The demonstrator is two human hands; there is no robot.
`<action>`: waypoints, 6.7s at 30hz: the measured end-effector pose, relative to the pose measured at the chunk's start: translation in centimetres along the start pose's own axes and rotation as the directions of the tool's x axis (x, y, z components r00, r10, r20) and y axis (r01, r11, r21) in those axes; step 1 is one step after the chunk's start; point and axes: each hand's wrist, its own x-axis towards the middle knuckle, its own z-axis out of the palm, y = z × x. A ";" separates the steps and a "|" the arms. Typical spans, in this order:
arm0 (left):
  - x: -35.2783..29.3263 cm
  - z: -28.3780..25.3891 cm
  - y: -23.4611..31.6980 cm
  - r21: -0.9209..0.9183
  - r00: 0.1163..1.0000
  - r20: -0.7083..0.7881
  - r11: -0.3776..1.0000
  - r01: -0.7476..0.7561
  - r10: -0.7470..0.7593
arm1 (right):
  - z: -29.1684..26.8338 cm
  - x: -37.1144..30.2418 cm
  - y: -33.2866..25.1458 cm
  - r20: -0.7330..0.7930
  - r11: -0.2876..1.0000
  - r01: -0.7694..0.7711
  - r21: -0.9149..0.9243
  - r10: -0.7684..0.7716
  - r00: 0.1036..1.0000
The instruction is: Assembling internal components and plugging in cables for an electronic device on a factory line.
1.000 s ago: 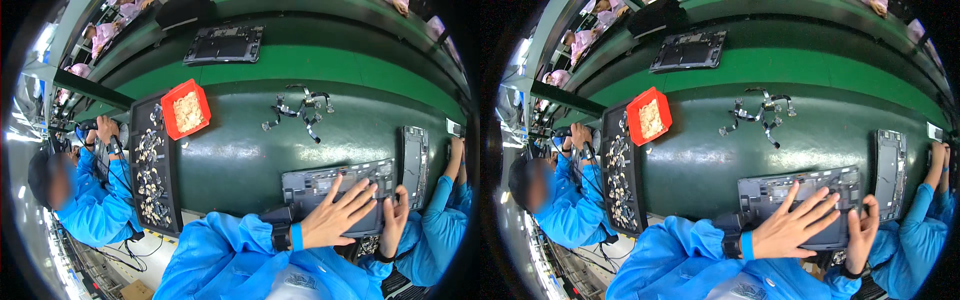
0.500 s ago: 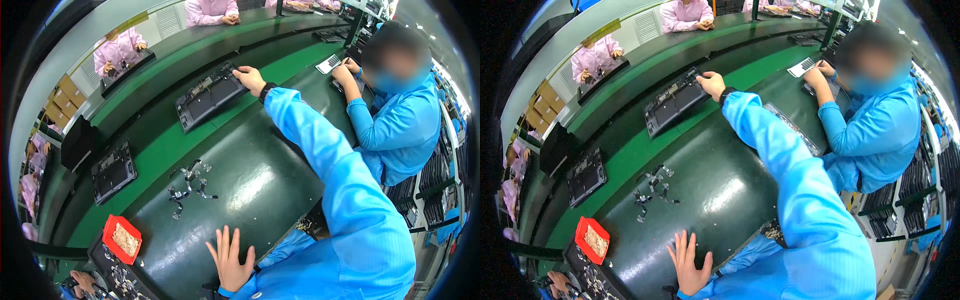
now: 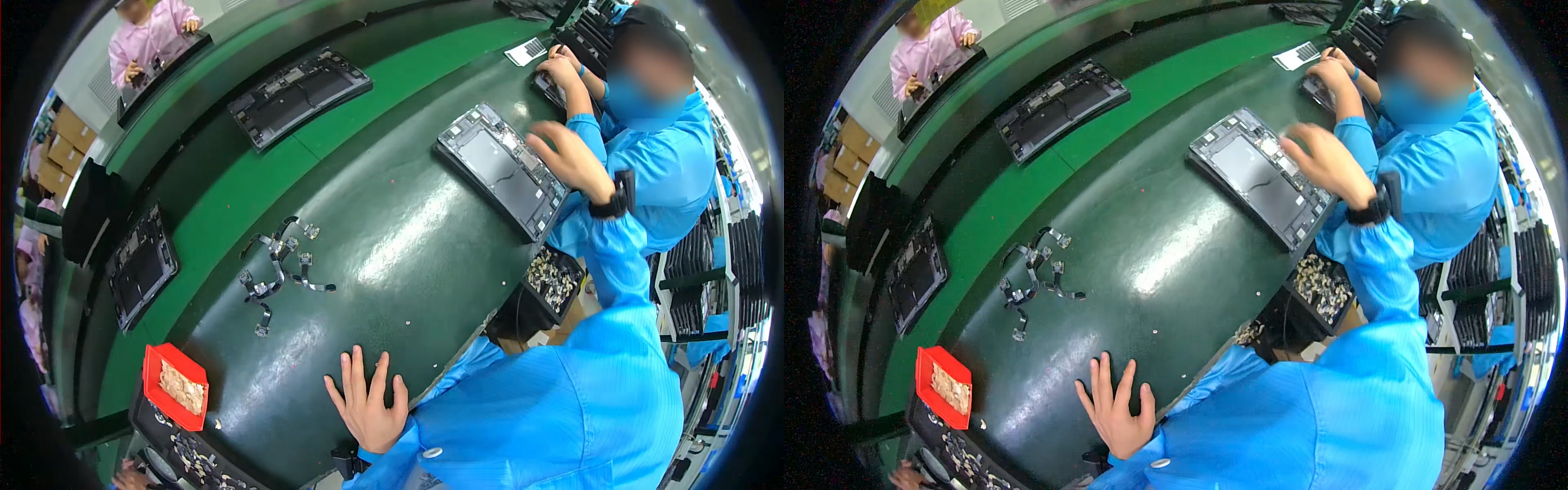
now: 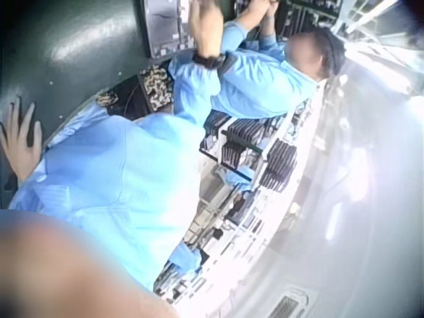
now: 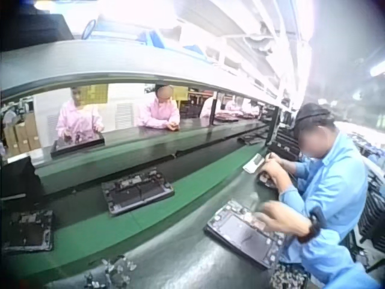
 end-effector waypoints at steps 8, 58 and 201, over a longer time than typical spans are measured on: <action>-0.4 -0.1 0.0 0.023 1.000 0.011 1.000 -0.002 0.002 | 7.5 -6.5 5.9 0.112 0.807 -0.486 0.335 0.478 0.871; 0.4 -15.8 -2.3 0.039 0.942 -0.328 0.998 -0.056 0.066 | 4.6 -6.0 -28.4 0.095 0.423 0.208 0.882 -0.592 0.801; 11.4 -0.6 2.6 0.105 0.889 0.090 0.884 -0.456 0.448 | 9.0 -11.5 -19.3 0.386 0.357 -0.430 0.829 0.190 0.903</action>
